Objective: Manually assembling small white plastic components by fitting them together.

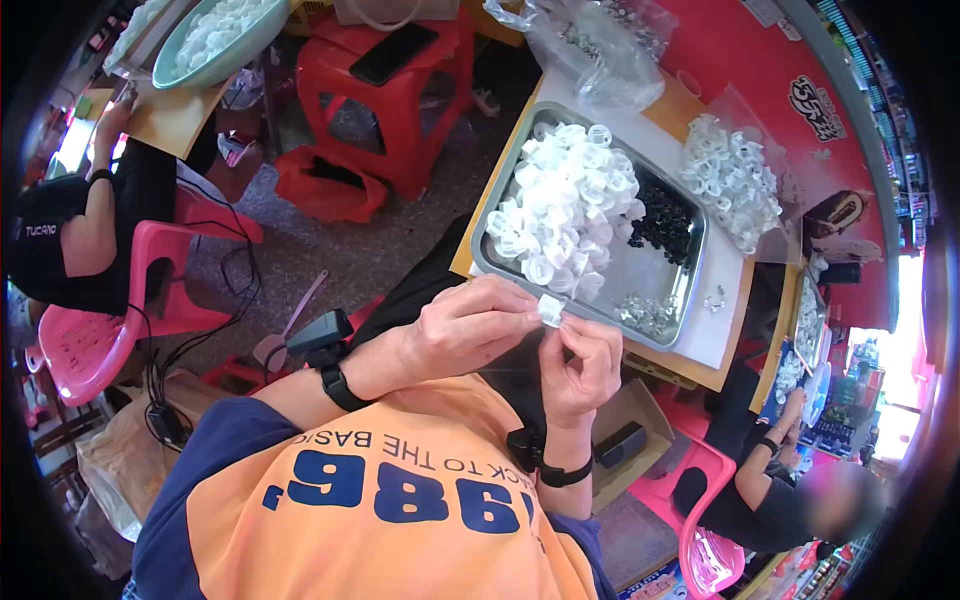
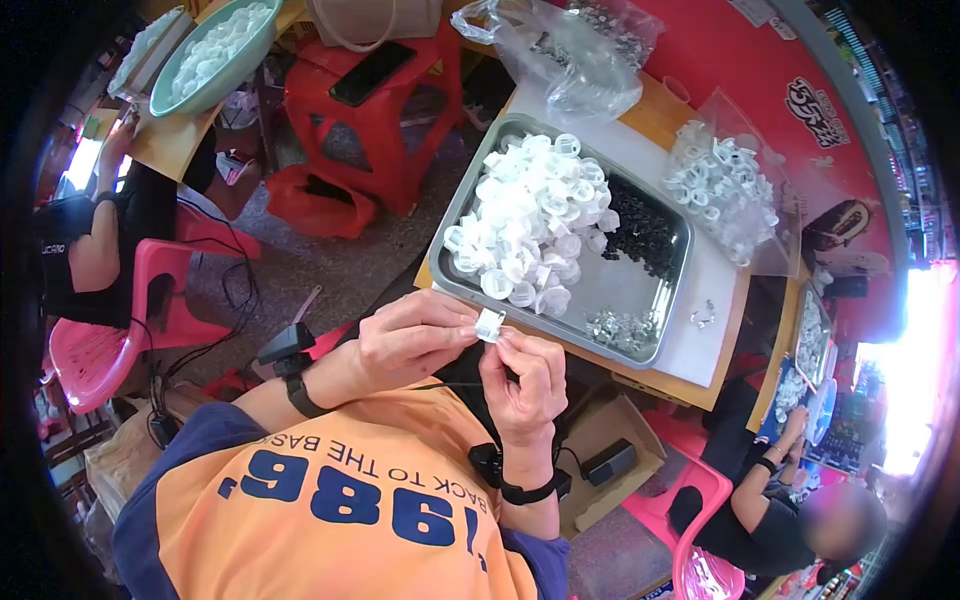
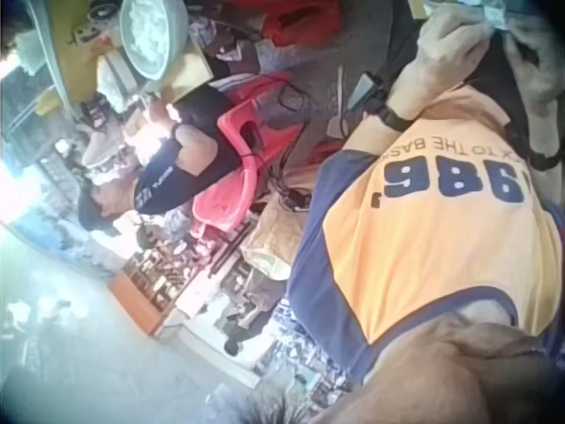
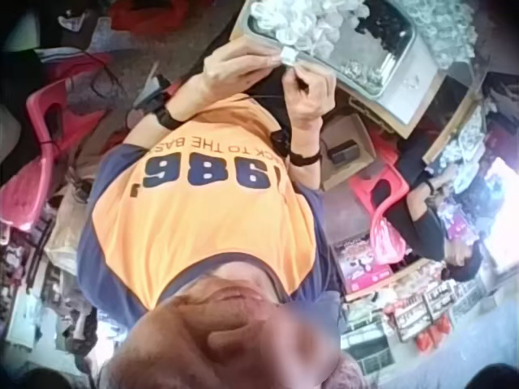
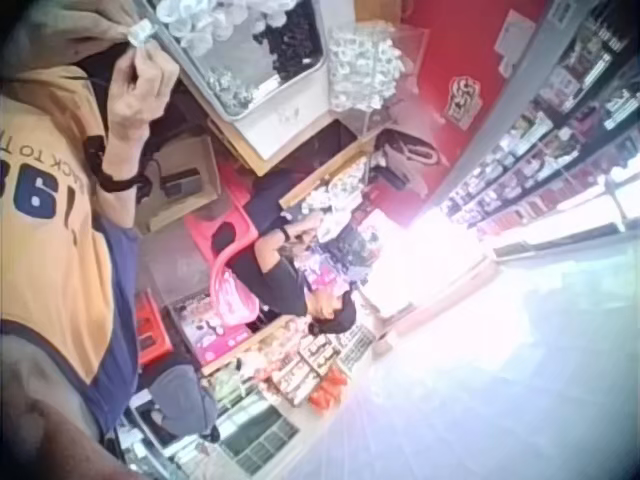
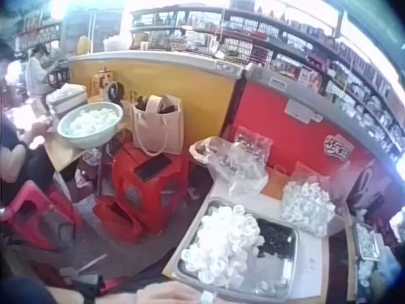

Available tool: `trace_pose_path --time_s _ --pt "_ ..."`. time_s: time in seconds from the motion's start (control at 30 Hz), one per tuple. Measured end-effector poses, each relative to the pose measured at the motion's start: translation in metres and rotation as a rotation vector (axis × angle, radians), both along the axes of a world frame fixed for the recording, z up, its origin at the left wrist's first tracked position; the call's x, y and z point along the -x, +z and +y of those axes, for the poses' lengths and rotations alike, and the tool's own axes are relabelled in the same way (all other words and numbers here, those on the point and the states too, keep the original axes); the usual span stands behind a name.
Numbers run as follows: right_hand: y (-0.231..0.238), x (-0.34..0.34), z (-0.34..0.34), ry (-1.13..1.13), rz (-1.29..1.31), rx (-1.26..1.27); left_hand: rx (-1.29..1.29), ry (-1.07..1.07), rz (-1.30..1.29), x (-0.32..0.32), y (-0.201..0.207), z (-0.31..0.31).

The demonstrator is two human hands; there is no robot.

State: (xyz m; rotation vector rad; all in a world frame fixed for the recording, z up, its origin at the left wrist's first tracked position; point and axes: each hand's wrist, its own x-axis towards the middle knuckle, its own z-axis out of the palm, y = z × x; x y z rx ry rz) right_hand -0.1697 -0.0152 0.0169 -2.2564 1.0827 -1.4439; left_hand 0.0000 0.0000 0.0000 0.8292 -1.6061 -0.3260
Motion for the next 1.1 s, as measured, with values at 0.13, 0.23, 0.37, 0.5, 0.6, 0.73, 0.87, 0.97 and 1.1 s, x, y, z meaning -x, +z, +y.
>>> trace_pose_path --time_s 0.13,0.23,0.37,0.5,0.6,0.73,0.87,0.97,1.1 --pt "-0.003 -0.001 -0.004 -0.004 0.0 -0.052 -0.06 0.054 0.024 0.002 -0.001 -0.001" --pt "-0.005 -0.006 -0.004 0.01 -0.133 -0.291 -0.217 0.036 0.046 -0.001 -0.002 -0.007" --pt "0.002 -0.003 -0.008 0.067 -0.482 -0.819 -1.012 -0.29 0.693 -0.009 0.006 -0.014" --pt "0.004 0.008 -0.012 0.238 -0.605 -0.996 -1.174 -0.563 0.979 -0.014 0.001 -0.015" --pt "0.008 0.007 -0.013 0.26 -0.578 -1.002 -1.22 -0.561 0.925 -0.014 0.001 -0.014" --pt "0.003 0.003 -0.008 0.152 -0.464 -0.929 -1.201 -0.565 0.927 -0.011 0.003 -0.015" --pt "0.002 -0.002 -0.005 0.029 -0.271 -0.701 -1.182 -0.499 0.848 -0.008 0.001 -0.011" --pt "0.003 -0.004 -0.004 -0.028 -0.148 -0.468 -1.068 -0.448 0.706 -0.004 0.005 -0.009" --pt "0.001 -0.004 -0.003 -0.074 -0.089 -0.328 -1.014 -0.39 0.622 0.001 0.011 -0.006"
